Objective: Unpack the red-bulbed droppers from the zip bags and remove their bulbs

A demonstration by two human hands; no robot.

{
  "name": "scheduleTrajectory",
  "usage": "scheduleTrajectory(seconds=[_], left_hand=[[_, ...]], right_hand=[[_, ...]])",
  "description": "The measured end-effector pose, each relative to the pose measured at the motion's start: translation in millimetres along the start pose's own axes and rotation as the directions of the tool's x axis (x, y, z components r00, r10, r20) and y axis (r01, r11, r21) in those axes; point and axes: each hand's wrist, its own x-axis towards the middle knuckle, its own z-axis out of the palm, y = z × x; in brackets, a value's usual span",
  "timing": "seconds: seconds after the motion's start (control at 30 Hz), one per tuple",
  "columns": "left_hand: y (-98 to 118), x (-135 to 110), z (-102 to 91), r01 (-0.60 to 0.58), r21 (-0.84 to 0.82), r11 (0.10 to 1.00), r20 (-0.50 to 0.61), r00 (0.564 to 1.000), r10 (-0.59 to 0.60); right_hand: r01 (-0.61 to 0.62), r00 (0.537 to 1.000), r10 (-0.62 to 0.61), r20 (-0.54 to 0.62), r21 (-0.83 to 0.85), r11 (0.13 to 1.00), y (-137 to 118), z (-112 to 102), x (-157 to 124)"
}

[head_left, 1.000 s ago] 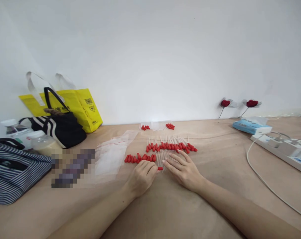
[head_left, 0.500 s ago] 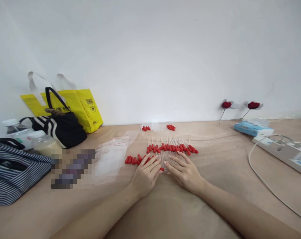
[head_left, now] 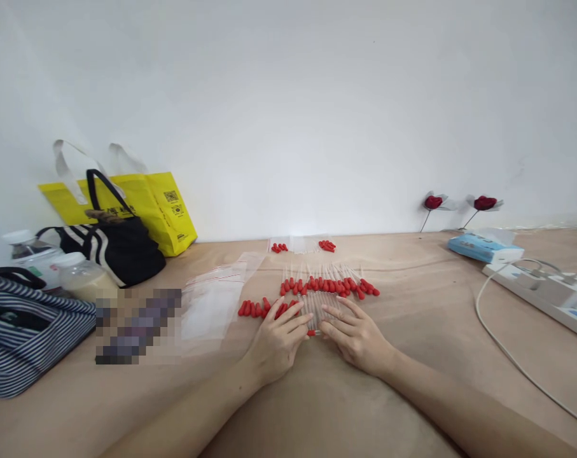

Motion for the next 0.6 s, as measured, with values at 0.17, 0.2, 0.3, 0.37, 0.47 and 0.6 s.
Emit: scheduleTrajectory(seconds=[0.17,0.2,0.3,0.37,0.47,0.6], left_hand=[[1,0,0.8,0.0,-0.013,1.0,0.0,1.0,0.0],[1,1,0.5,0.0,-0.009,1.0,-0.001,1.0,0.0],[1,2,-2.2,-0.005,0.002,1.0,0.014,1.0,0.005],[0,1,-4.7,-0.003,0.007,1.0,0.026,1.0,0.003],[-3,-2,-8.2,0.045,0.023,0.999,0.003,0.999,-0.045],[-4,-5,-12.3,0.146,0.008,0.989,-0.074,0.987,-0.145]], right_hand=[[-0.004,1.0,0.004,0.001,0.008,1.0,-1,-1,2],[-0.002,1.0,0.002,-0.002,0.009,1.0,-2,-1,2],[-0.003,1.0,0.004,-0.004,0.008,1.0,-2,-2,3],[-0.018,1.0,0.017,0.001,0.009,1.0,0,-3,1],[-0.082,0.997,0.082,-0.001,-0.007,0.997,5,-7,-3],[-0.286,0.958,0.286,0.022,-0.028,0.958,13,-10,-11]])
